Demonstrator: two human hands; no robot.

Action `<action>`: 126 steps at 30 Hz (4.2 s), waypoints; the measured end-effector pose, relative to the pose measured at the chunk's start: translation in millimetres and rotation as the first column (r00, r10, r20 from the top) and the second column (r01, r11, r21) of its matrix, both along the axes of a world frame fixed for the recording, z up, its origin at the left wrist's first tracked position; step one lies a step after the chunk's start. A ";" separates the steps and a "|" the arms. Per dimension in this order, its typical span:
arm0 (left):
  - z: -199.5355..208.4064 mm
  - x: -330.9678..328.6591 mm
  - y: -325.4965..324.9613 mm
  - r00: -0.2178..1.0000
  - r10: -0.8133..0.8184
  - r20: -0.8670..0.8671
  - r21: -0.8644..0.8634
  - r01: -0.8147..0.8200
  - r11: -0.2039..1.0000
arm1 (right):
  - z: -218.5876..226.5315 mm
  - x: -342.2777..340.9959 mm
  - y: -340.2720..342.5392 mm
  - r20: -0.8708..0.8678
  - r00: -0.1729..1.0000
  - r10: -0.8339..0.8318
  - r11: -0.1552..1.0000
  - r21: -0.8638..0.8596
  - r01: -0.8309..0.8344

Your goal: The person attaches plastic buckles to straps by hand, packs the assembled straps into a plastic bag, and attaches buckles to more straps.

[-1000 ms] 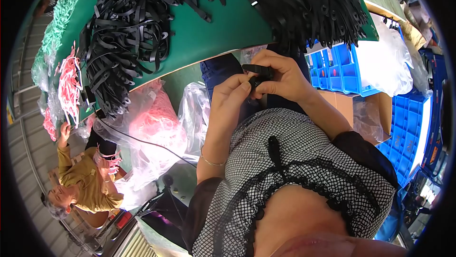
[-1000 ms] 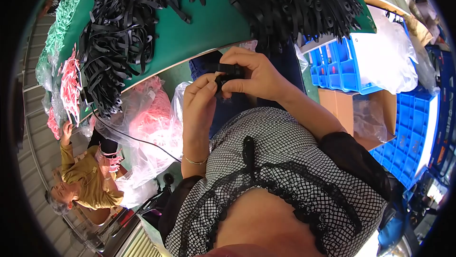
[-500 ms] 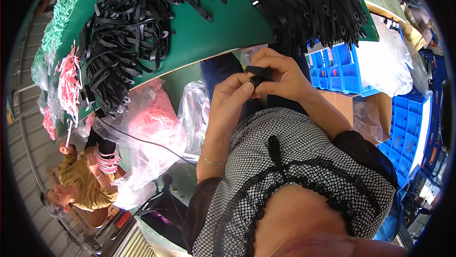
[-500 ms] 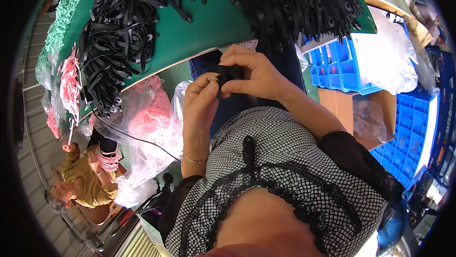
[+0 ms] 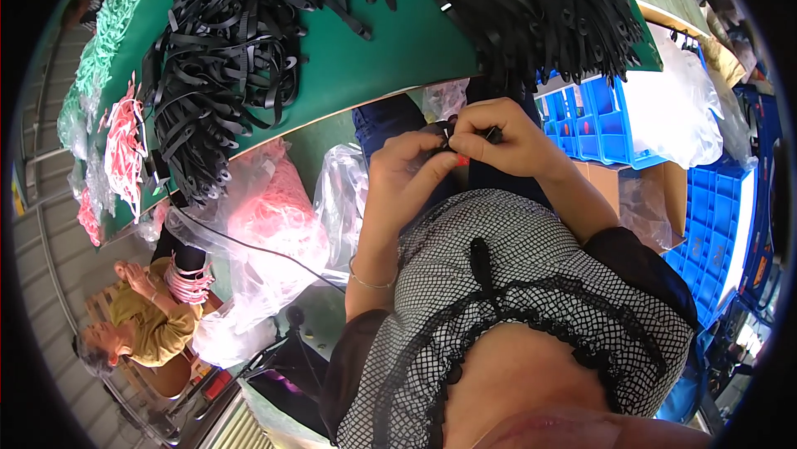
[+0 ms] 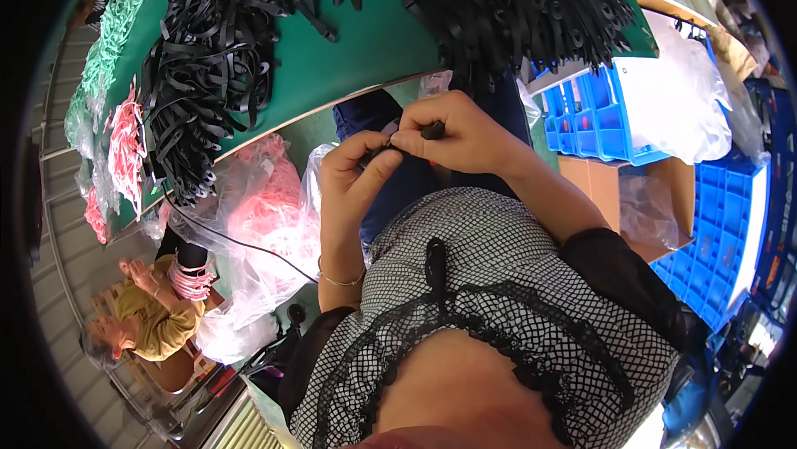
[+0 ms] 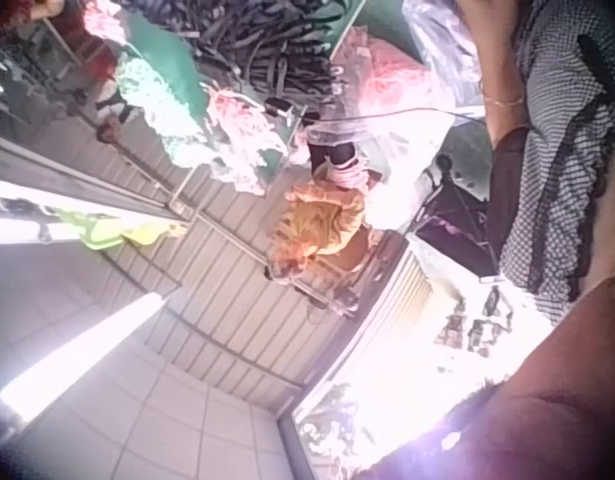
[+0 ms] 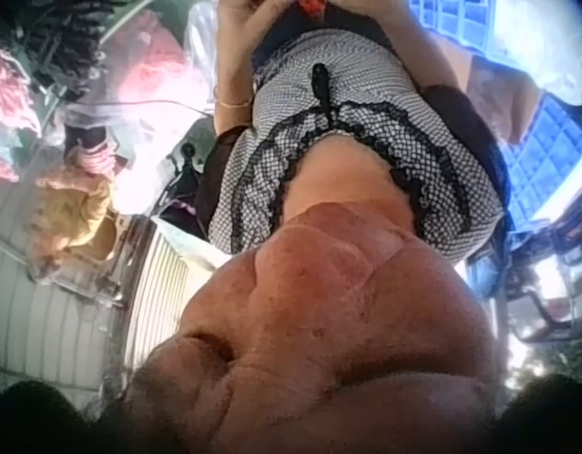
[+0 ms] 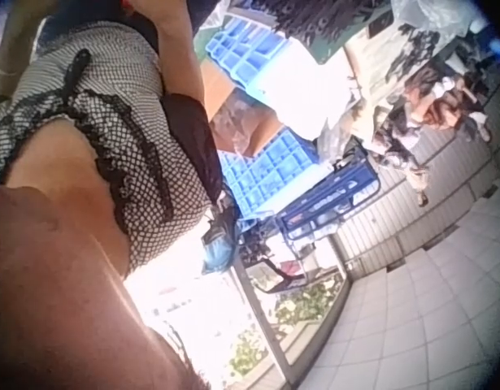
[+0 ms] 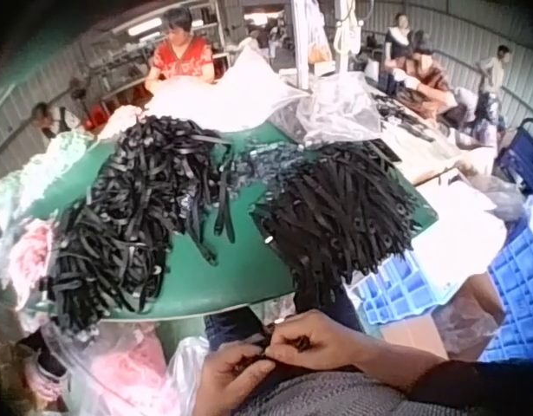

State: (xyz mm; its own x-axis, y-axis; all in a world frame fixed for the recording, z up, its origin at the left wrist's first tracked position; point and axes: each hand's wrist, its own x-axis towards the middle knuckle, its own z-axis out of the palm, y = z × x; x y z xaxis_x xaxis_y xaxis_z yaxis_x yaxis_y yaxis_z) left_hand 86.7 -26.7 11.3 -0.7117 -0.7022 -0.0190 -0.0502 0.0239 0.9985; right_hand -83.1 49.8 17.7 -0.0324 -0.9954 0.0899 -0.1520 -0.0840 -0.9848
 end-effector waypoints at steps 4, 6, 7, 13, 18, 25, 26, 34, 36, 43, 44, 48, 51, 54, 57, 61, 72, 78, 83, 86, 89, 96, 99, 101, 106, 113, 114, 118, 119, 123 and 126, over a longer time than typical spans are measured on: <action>1.3 -0.9 -1.7 0.989 -0.115 0.091 -0.111 0.125 0.986 | -4.0 2.3 1.5 0.211 0.977 0.034 0.989 0.137 -0.064; 5.5 -1.3 0.4 0.984 -0.170 -0.055 0.160 0.177 0.971 | -1.9 4.8 4.4 0.377 0.925 0.049 0.987 0.123 -0.102; 5.3 -1.6 0.3 0.984 -0.172 -0.056 0.160 0.179 0.971 | -1.0 6.2 5.9 0.532 0.845 0.063 0.985 0.103 -0.138; -6.7 2.3 0.3 0.905 -0.117 -0.409 0.489 0.325 0.810 | -7.4 20.1 6.9 0.821 0.556 0.133 0.982 -0.031 -0.188; -17.5 2.6 0.3 0.849 -0.114 -0.516 0.526 0.418 0.741 | -3.2 23.2 9.2 0.874 0.460 0.160 0.972 -0.058 -0.228; 8.0 6.3 -2.1 0.978 -0.160 -0.137 0.352 0.199 0.914 | 11.9 8.2 5.5 0.220 0.974 0.058 0.994 -0.107 -0.035; 10.9 5.5 -1.4 0.977 -0.161 -0.139 0.353 0.201 0.914 | 10.5 9.7 4.0 0.219 0.974 0.056 0.994 -0.106 -0.033; 1.8 7.2 1.4 0.969 -0.142 -0.202 0.328 0.204 0.923 | 1.6 10.3 3.4 0.108 0.994 -0.030 0.987 -0.155 0.046; 0.2 9.5 -1.1 0.963 -0.155 -0.222 0.361 0.229 0.904 | -5.1 12.0 2.8 0.151 0.988 -0.030 0.984 -0.171 0.056; -5.7 7.4 2.1 0.907 -0.082 -0.413 0.477 0.293 0.829 | -13.9 16.0 2.9 0.430 0.903 -0.013 0.980 -0.173 0.096; -8.1 6.6 2.4 0.906 -0.084 -0.414 0.476 0.295 0.829 | -15.9 14.6 3.1 0.425 0.904 -0.049 0.981 -0.152 0.124; -22.2 2.7 3.5 0.849 0.179 -0.497 0.667 0.242 0.705 | -11.6 16.2 3.0 0.442 0.882 -0.165 0.974 -0.068 0.216; -22.3 -4.9 8.4 0.775 0.421 -0.472 0.825 0.219 0.522 | -13.2 15.3 4.0 0.328 0.922 -0.204 0.977 0.129 0.170; -2.4 -10.8 8.3 0.770 0.517 -0.374 0.834 0.036 0.550 | -13.7 15.2 1.5 0.236 0.970 -0.054 0.998 0.030 0.049; -6.3 -5.7 -0.2 0.814 0.355 -0.459 0.650 0.035 0.759 | -16.1 15.7 1.5 0.382 0.918 -0.109 0.993 0.086 0.082; -2.0 -7.7 7.6 0.890 0.205 -0.407 0.515 0.038 0.856 | -16.3 12.8 2.3 0.230 0.967 -0.110 0.993 0.056 0.099; -7.6 -10.8 13.0 0.868 0.180 -0.463 0.603 0.159 0.782 | -10.3 23.8 -1.4 -0.373 0.850 -0.372 0.876 -0.443 0.189; -4.6 -11.2 14.8 0.853 0.236 -0.466 0.644 0.144 0.752 | -13.5 23.4 -1.8 -0.449 0.773 -0.448 0.818 -0.556 0.151; -4.5 -10.7 14.3 0.853 0.224 -0.472 0.637 0.154 0.756 | -14.3 22.5 -1.5 -0.474 0.750 -0.461 0.813 -0.564 0.143; -9.2 -10.2 15.3 0.850 0.215 -0.480 0.633 0.166 0.756 | -11.0 23.2 0.5 -0.487 0.762 -0.426 0.844 -0.517 0.142; -5.2 -11.7 17.9 0.876 0.190 -0.442 0.629 0.152 0.763 | -8.0 26.5 -2.8 -0.462 0.763 -0.452 0.830 -0.532 0.168; -0.7 -4.0 11.4 0.973 0.089 -0.213 0.489 0.027 0.872 | -2.8 17.5 1.9 -0.041 0.979 -0.197 0.972 -0.141 0.190; 6.3 -3.7 13.2 0.999 0.039 -0.033 0.226 -0.030 0.974 | -3.1 16.9 1.2 -0.137 0.975 -0.177 0.977 -0.145 0.157; 1.4 0.5 8.4 1.000 -0.003 -0.019 0.182 0.007 0.983 | -8.3 15.5 -0.9 -0.269 0.933 -0.240 0.944 -0.289 0.159; 2.0 9.7 -1.4 0.986 -0.135 -0.103 0.224 0.155 0.962 | -14.2 18.7 5.0 0.712 0.700 0.062 0.995 -0.099 0.012; 9.0 -0.4 7.4 0.984 -0.006 -0.177 0.203 0.042 0.978 | -20.2 17.2 -2.5 0.717 0.697 0.031 0.999 -0.013 -0.031; 11.0 0.5 8.3 0.992 0.035 -0.123 0.217 -0.008 0.976 | -21.6 16.7 -3.2 0.669 0.743 0.009 0.999 -0.041 0.025; 1.2 5.1 1.4 0.966 0.002 -0.258 0.407 0.106 0.907 | -14.4 17.5 -1.4 0.544 0.838 -0.030 0.996 0.084 -0.018; 2.1 4.5 1.6 0.966 0.002 -0.257 0.408 0.107 0.907 | -13.9 18.5 -1.6 0.473 0.881 0.029 0.997 0.049 -0.059; 7.4 2.3 3.3 0.959 0.056 -0.277 0.503 0.096 0.859 | -13.6 17.1 -3.7 0.407 0.913 0.025 0.999 -0.033 -0.013; 3.4 2.6 1.9 0.931 0.056 -0.360 0.576 0.175 0.799 | -12.5 20.6 -3.2 0.416 0.906 0.079 0.991 -0.135 -0.024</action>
